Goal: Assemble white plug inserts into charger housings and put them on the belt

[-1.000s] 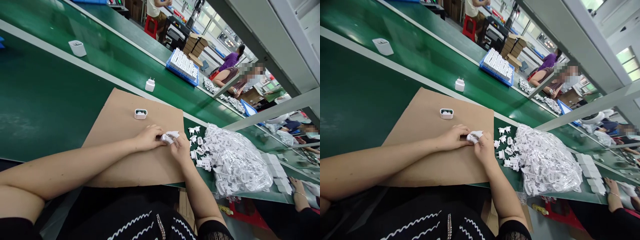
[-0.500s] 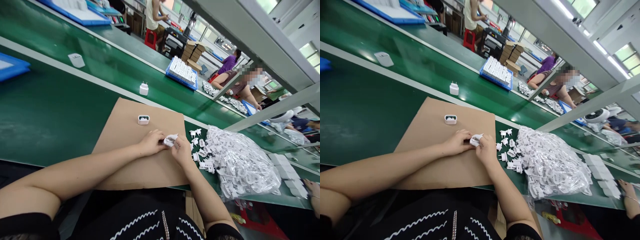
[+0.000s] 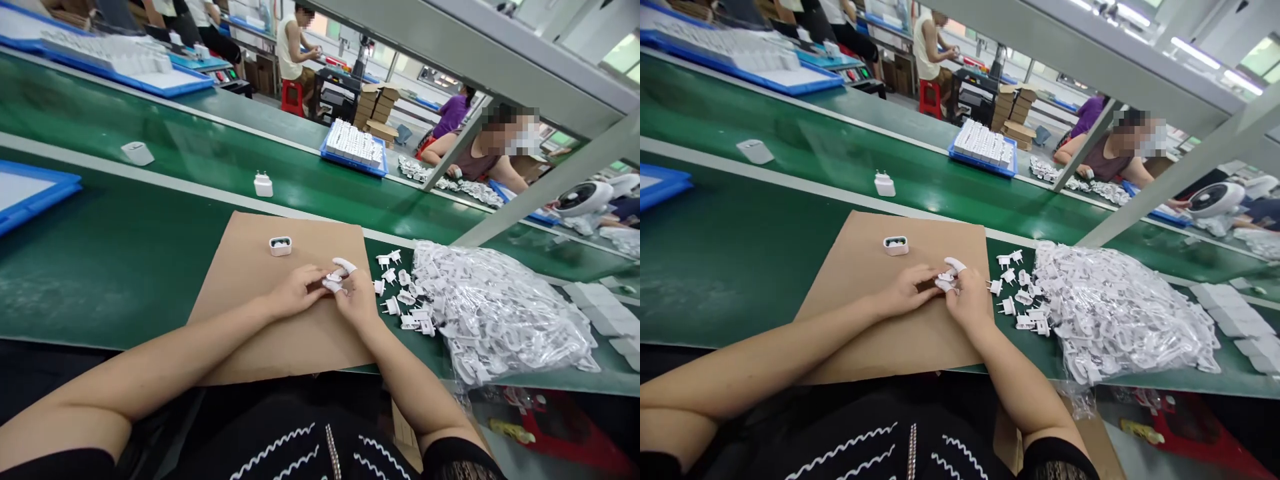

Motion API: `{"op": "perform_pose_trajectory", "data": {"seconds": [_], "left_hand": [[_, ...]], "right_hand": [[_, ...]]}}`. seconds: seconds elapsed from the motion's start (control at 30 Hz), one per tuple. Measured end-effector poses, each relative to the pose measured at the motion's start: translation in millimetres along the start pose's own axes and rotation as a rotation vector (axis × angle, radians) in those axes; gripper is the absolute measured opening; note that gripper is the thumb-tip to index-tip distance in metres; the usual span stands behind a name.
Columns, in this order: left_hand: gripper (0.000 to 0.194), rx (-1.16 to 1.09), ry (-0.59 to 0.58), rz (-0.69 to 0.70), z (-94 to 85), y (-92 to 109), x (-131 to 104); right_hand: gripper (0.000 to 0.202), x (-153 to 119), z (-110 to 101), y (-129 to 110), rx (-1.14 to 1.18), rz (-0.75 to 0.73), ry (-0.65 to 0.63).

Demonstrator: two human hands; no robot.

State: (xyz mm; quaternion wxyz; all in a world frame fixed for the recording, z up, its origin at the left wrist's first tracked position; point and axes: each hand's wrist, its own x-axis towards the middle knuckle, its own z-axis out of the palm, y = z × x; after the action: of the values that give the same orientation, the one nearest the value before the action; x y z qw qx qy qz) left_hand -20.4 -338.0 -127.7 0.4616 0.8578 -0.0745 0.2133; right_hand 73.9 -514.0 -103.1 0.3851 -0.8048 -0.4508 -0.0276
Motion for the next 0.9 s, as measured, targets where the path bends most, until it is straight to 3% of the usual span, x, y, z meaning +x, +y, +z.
{"op": "perform_pose_trajectory", "data": {"seconds": [0.13, 0.27, 0.43, 0.53, 0.63, 0.7, 0.77, 0.9], "left_hand": [[0.017, 0.164, -0.050, 0.059, -1.1, -1.3, -1.3], [0.016, 0.201, -0.001, 0.113, 3.8, -5.8, -3.8], [0.019, 0.188, -0.006, 0.033, 7.7, -5.4, -5.8], [0.019, 0.161, -0.038, -0.017, 6.6, -0.9, -5.4], [0.022, 0.124, -0.095, -0.097, 1.6, 1.7, 3.0], [0.027, 0.111, -0.087, -0.173, -6.2, 0.0, 21.2], [0.034, 0.145, -0.037, -0.283, -18.2, -5.6, 53.5], [0.036, 0.400, 0.076, -0.534, -47.3, -30.0, 143.1]], "right_hand": [[0.037, 2.0, -2.7, -2.3, 0.038, 0.025, -0.016], [0.027, 3.7, -7.4, -5.5, -0.027, -0.005, -0.035], [0.023, 0.5, -7.2, -8.3, -0.076, -0.033, -0.024], [0.026, -0.6, -6.1, -6.8, -0.057, -0.040, -0.021], [0.048, 1.2, -11.5, -1.7, -0.095, -0.049, 0.043], [0.059, 3.4, -20.6, 3.0, -0.212, -0.033, 0.120], [0.056, 5.5, -31.7, 7.7, -0.373, 0.050, 0.157], [0.041, 8.8, -45.9, 16.2, -0.615, 0.315, 0.001]]}}
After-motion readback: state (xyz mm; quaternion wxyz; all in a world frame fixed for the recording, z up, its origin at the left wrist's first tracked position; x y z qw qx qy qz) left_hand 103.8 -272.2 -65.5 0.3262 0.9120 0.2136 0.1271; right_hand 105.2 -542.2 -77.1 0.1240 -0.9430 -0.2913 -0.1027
